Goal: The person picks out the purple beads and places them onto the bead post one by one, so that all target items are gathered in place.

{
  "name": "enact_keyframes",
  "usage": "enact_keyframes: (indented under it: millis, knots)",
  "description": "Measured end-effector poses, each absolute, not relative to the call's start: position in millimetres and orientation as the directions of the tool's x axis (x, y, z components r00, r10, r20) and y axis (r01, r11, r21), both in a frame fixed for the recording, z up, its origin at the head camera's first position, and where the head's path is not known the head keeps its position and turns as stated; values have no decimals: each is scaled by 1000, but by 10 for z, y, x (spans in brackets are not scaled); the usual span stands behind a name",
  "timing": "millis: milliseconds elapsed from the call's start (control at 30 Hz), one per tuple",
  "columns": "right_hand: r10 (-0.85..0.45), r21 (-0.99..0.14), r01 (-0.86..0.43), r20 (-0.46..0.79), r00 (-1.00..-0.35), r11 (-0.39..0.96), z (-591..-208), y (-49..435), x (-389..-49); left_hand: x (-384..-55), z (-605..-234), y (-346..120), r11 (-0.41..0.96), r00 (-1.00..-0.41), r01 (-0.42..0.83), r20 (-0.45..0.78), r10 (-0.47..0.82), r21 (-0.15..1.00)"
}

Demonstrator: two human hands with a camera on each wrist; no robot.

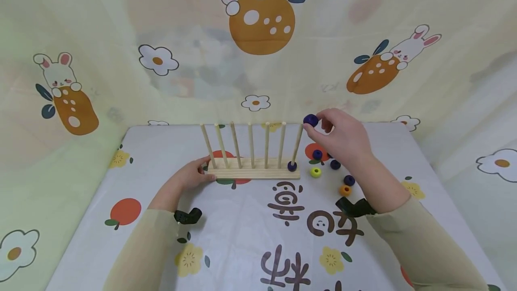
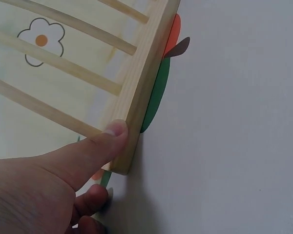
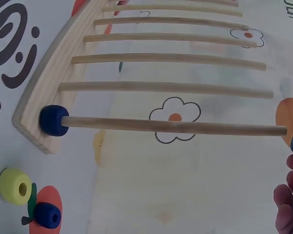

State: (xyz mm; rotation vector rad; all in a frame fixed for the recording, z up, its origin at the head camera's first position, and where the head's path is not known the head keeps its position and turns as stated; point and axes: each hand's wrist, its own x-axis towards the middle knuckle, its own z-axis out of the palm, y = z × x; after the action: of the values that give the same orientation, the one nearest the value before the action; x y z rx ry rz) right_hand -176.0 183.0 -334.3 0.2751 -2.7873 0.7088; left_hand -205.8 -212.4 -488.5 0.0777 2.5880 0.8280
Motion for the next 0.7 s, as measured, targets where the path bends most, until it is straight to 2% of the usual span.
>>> enact_keyframes:
  millis: [367,700]
  knots:
    - [-132,-423,-242,272,-953,873,-3354,1775,-1835,-2076,-4901,-2113,814,-908,-117,-393,144,569]
    - [-138,-418,-236,252,-958,877,-3408,1732,-1878,-2059,-4874,-2115,814,-913,-98,-378,156,573]
